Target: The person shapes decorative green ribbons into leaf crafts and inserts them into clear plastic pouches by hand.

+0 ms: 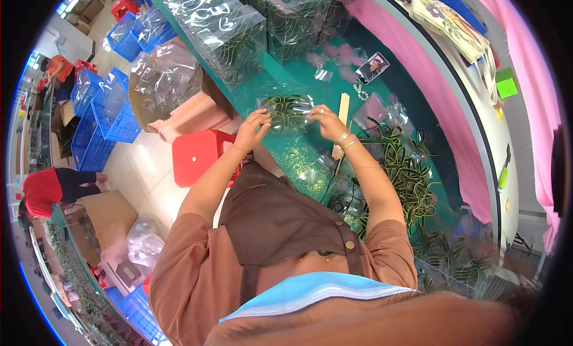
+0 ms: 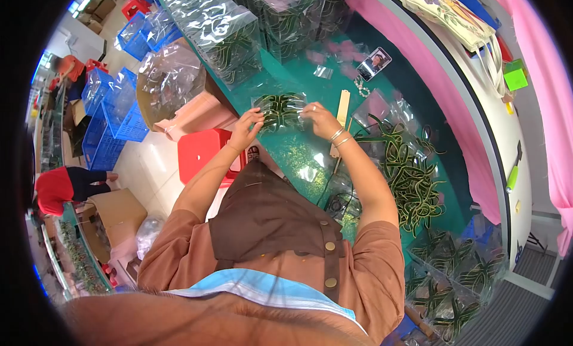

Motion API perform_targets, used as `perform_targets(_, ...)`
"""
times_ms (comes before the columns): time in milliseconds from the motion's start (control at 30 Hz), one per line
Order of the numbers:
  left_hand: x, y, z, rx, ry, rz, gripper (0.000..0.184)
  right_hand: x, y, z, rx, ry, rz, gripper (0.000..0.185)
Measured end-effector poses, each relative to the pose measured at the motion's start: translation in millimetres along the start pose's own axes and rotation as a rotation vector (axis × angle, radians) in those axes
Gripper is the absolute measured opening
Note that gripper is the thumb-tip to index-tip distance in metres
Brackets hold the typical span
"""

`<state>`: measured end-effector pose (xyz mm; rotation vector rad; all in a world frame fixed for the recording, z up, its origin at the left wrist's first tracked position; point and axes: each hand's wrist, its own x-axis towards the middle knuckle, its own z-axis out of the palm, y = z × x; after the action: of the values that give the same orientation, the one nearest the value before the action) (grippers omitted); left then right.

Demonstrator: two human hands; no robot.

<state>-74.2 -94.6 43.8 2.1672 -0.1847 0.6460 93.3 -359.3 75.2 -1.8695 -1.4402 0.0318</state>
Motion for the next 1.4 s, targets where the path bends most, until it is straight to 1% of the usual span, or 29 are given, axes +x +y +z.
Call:
perform_targets(67,1.9,0.9,-1.2,-0.005,0.013,0.002,0.015,-3.7,-4.2,-1.8,0.008,-0.013,-0.015,0.026)
perform_targets(133,0.3,-0.1,1.1,-0.026,0.018,-0.035,0.014,-8.8,-11.6,-0.9,0.024,0.098,-0.013,0.021)
perform_targets(167,0.3,-0.8,3.0,-0.028,0.018,-0.037,0.014,-9.8,-8.6,2.7,0.024,0.096,-0.011,0.021)
perform_targets(233,-0.6,-3.7,6.9,-0.081,0.064,-0.12,0.014,-8.2,-2.7,13.8,0.116,0.199,0.086,0.012)
perform_targets(267,-0.2,-5.9,8.2,-0.083,0.06,-0.124,0.014,-7.5,1.4,17.4,0.118,0.199,0.091,0.012)
perform_targets(300,1.7,-7.7,8.9,-0.087,0.075,-0.139,0.014,-4.5,3.7,19.6,0.137,0.206,0.16,0.01)
perform_targets(333,3.1,-8.6,9.4,-0.091,0.09,-0.152,0.014,-1.5,5.9,21.0,0.154,0.214,0.229,0.012)
perform_targets(367,3.7,-8.7,9.7,-0.091,0.086,-0.15,0.014,1.5,7.7,21.8,0.17,0.22,0.223,0.017)
perform_targets(467,5.6,-7.1,9.0,-0.081,0.116,-0.202,0.015,10.0,10.7,18.3,0.189,0.171,0.285,0.019)
perform_targets(533,7.9,-2.6,7.8,-0.007,0.14,-0.311,0.019,14.4,12.1,21.4,0.19,0.186,0.307,0.02)
perform_targets(600,11.7,-6.2,8.9,0.046,0.123,-0.333,0.019,20.6,14.1,24.5,0.192,0.2,0.325,0.02)
perform_targets(667,11.7,-9.0,11.4,0.102,0.103,-0.356,0.019,25.0,14.4,30.0,-0.013,0.229,0.321,0.014)
perform_targets(700,11.7,-8.8,16.7,0.039,0.131,-0.387,0.019,27.0,10.0,33.0,-0.009,0.23,0.321,0.014)
perform_targets(733,12.4,-8.8,19.4,-0.026,0.158,-0.416,0.019,28.3,5.2,35.8,0.012,0.31,0.408,0.013)
perform_targets(767,9.3,-14.7,22.7,0.033,0.13,-0.371,0.019,29.7,1.1,36.7,0.033,0.388,0.493,0.016)
perform_targets(800,8.9,-14.7,24.6,0.035,0.131,-0.371,0.019,32.2,-4.9,34.4,0.034,0.389,0.491,0.016)
perform_targets(833,7.9,-14.0,27.8,0.067,0.185,-0.365,0.022,35.1,-12.5,30.7,-0.09,0.459,0.448,0.017)
perform_targets(867,6.2,-13.8,29.8,0.098,0.236,-0.36,0.026,35.7,-17.0,29.2,-0.214,0.528,0.406,0.02)
perform_targets(900,7.7,-14.0,27.0,0.089,0.198,-0.404,0.036,32.9,-15.7,30.0,-0.214,0.528,0.408,0.02)
perform_targets(967,10.1,-11.6,25.7,0.078,0.163,-0.421,0.038,23.8,-9.1,30.3,-0.306,0.26,0.127,0.018)
perform_targets(1000,13.2,-8.0,22.8,0.071,0.132,-0.44,0.04,19.6,-5.3,31.7,-0.308,0.261,0.125,0.018)
perform_targets(1033,16.6,-3.5,22.6,0.073,0.135,-0.439,0.04,16.1,-2.0,34.0,-0.283,0.24,0.039,0.017)
perform_targets(1067,19.9,1.9,24.4,0.11,0.231,-0.399,0.04,13.7,1.6,36.8,-0.255,0.218,-0.048,0.017)
perform_targets(1100,22.5,7.3,22.4,0.148,0.325,-0.358,0.039,13.3,0.5,37.6,-0.214,0.263,-0.027,0.014)
perform_targets(1133,25.0,15.0,15.5,0.152,0.329,-0.358,0.039,11.4,0.9,37.5,-0.212,0.263,-0.031,0.014)
perform_targets(1200,28.5,27.3,6.2,0.382,0.196,-0.139,0.031,5.6,0.9,34.6,-0.151,0.276,-0.036,0.016)
perform_targets(1233,25.2,20.8,7.9,0.38,0.196,-0.139,0.031,1.7,-0.5,33.6,-0.152,0.275,-0.035,0.016)
perform_targets(1300,17.8,8.0,8.5,0.275,0.015,0.031,0.021,-6.1,-2.2,30.6,-0.07,0.226,-0.002,0.022)
perform_targets(1400,6.9,7.7,-2.7,0.164,0.023,0.075,0.024,-8.0,1.7,28.2,-0.054,0.204,-0.01,0.025)
